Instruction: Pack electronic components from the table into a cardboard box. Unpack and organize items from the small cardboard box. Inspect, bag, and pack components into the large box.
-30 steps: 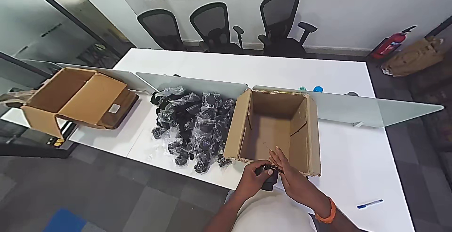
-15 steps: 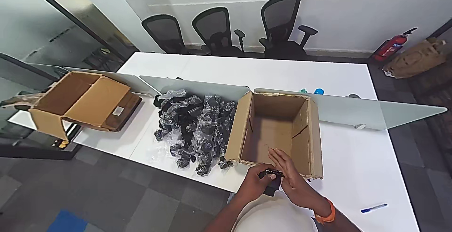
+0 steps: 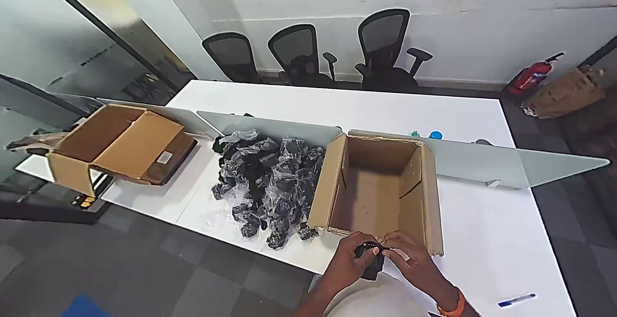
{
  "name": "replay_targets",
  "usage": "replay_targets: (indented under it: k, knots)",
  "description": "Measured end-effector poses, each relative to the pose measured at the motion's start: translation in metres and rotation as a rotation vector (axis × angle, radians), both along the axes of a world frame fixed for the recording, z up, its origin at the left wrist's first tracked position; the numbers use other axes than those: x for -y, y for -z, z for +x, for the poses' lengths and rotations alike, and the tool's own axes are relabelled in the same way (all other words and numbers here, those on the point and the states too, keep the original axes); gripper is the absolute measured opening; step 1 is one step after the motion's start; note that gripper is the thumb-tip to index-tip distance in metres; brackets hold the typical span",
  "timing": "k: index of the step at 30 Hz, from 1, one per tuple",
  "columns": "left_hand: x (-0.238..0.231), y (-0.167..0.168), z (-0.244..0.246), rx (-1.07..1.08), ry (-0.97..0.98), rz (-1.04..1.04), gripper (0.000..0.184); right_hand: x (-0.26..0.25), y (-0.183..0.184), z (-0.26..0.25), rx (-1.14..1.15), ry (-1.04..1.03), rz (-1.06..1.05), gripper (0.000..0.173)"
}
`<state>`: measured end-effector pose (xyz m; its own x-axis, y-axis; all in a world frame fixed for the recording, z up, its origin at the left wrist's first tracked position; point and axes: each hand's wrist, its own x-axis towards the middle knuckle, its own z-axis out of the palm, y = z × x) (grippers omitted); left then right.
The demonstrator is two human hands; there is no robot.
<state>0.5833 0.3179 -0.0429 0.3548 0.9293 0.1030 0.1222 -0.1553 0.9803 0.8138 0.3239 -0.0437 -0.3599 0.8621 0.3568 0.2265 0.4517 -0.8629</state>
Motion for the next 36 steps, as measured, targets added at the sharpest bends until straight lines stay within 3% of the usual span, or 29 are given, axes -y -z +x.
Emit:
replay_targets:
  k: [4,7,12,17,22,30,36]
  knots:
    - [0.001,-0.005,0.003,-0.035,-0.010,0.094,0.019,0.003,0.004,-0.003,0.014,0.094,0.089,0.019]
    - [0.001,-0.008,0.010,-0.022,-0.066,0.159,0.017,0.002,0.005,-0.008,-0.078,0.169,0.040,0.027]
    - [0.000,-0.008,0.008,0.059,-0.097,0.069,0.015,-0.006,-0.001,0.002,0.003,0.037,0.018,0.032]
    - [0.004,-0.007,0.003,0.103,-0.036,0.004,0.014,-0.003,0.004,0.002,0.085,0.037,0.051,0.021]
    - [0.005,-0.008,-0.002,0.056,0.001,0.041,0.019,0.004,0.008,-0.006,0.115,0.042,0.053,0.022]
    - [0.003,0.000,-0.003,-0.016,-0.013,0.091,0.017,0.005,0.007,-0.010,0.333,0.060,0.000,0.047]
    - [0.001,-0.004,-0.004,-0.069,-0.025,0.058,0.018,-0.002,0.009,0.004,0.199,-0.026,0.035,0.028]
